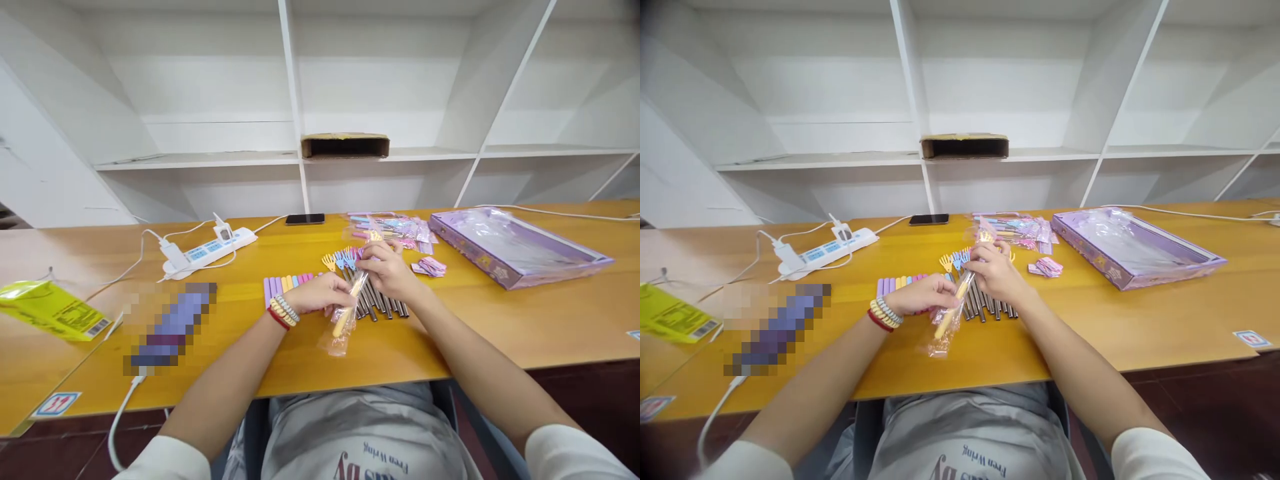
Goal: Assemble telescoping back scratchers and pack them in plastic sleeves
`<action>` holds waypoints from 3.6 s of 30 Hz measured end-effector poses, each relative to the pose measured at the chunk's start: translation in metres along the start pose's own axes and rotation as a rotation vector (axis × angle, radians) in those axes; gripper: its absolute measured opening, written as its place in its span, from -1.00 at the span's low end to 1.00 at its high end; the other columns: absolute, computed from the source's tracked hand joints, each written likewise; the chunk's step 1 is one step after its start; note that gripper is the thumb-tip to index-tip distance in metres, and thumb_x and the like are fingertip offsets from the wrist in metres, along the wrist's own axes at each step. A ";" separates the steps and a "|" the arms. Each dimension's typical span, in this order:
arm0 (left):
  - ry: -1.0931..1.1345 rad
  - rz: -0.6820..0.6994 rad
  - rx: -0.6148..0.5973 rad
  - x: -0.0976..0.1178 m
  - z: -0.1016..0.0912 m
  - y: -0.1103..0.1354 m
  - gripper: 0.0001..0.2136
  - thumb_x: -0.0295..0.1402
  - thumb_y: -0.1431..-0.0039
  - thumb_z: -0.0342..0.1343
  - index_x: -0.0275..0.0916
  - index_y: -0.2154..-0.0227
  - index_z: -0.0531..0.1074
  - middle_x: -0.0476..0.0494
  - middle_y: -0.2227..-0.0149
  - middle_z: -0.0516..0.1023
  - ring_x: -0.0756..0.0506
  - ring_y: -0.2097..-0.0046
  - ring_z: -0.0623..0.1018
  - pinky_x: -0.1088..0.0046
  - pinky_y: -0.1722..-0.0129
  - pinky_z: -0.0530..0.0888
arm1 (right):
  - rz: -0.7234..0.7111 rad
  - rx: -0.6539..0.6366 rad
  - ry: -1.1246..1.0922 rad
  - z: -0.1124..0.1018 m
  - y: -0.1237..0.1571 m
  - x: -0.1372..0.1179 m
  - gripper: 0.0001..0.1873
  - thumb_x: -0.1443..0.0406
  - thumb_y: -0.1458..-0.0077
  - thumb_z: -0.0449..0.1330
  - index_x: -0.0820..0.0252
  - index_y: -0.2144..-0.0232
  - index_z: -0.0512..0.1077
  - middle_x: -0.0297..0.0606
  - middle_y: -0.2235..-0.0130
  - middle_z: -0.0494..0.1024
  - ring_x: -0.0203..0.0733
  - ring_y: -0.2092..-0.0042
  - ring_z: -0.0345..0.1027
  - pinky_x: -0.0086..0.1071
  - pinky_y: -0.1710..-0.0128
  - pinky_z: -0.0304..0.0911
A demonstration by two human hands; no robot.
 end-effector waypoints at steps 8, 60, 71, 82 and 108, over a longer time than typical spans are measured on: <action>0.190 0.243 0.618 0.012 -0.052 0.009 -0.75 -0.20 -0.03 0.13 -0.32 0.53 0.35 0.02 0.60 0.37 0.07 0.55 0.39 0.58 0.56 0.34 | 0.138 0.326 -0.199 -0.032 0.003 -0.009 -0.77 0.33 -0.07 0.06 0.19 0.18 0.38 -0.14 0.17 0.44 -0.15 0.07 0.27 -0.22 0.05 0.17; 0.885 0.189 0.936 -0.046 -0.132 0.035 -0.90 -0.40 0.01 0.05 -0.34 0.47 0.39 -0.11 0.59 0.51 -0.02 0.62 0.47 0.52 0.63 0.36 | 0.840 0.270 -1.600 0.010 0.054 0.147 -0.66 0.06 0.16 0.23 0.20 0.50 0.29 -0.43 0.64 0.18 -0.44 0.63 -0.04 -0.53 0.69 -0.17; 0.554 0.258 0.795 -0.025 -0.113 0.026 -0.87 -0.36 0.11 0.17 -0.32 0.62 0.44 -0.16 0.56 0.50 -0.04 0.52 0.47 0.50 0.54 0.39 | 0.661 -0.138 -1.712 0.017 0.031 0.060 -0.58 0.19 0.26 0.24 0.14 0.32 0.19 -0.41 0.62 0.39 -0.32 0.65 0.19 -0.46 0.67 0.05; 0.242 -0.051 0.192 -0.029 -0.064 0.016 -0.82 -0.31 0.02 0.17 -0.28 0.62 0.49 -0.13 0.70 0.43 0.04 0.73 0.30 0.58 0.79 0.08 | 1.007 0.289 -1.385 0.026 0.041 0.110 -0.54 -0.05 0.11 0.19 0.10 0.30 0.20 -0.58 0.77 0.18 -0.41 0.77 -0.04 -0.52 0.76 -0.15; -0.042 0.355 0.585 0.028 -0.023 0.015 -0.77 -0.28 0.00 0.18 -0.16 0.23 0.53 -0.08 0.45 0.54 -0.07 0.47 0.44 0.45 0.42 0.34 | 0.703 -0.055 -1.677 0.055 0.017 0.022 -0.67 0.18 0.11 0.32 0.23 0.36 0.32 -0.29 0.47 0.52 -0.24 0.49 0.45 -0.44 0.61 0.37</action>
Point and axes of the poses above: each hand's wrist, its own y-axis away from the middle knuckle, its own z-axis out of the palm, x = y × z, the point moved 9 cm from there along -y, towards the middle knuckle
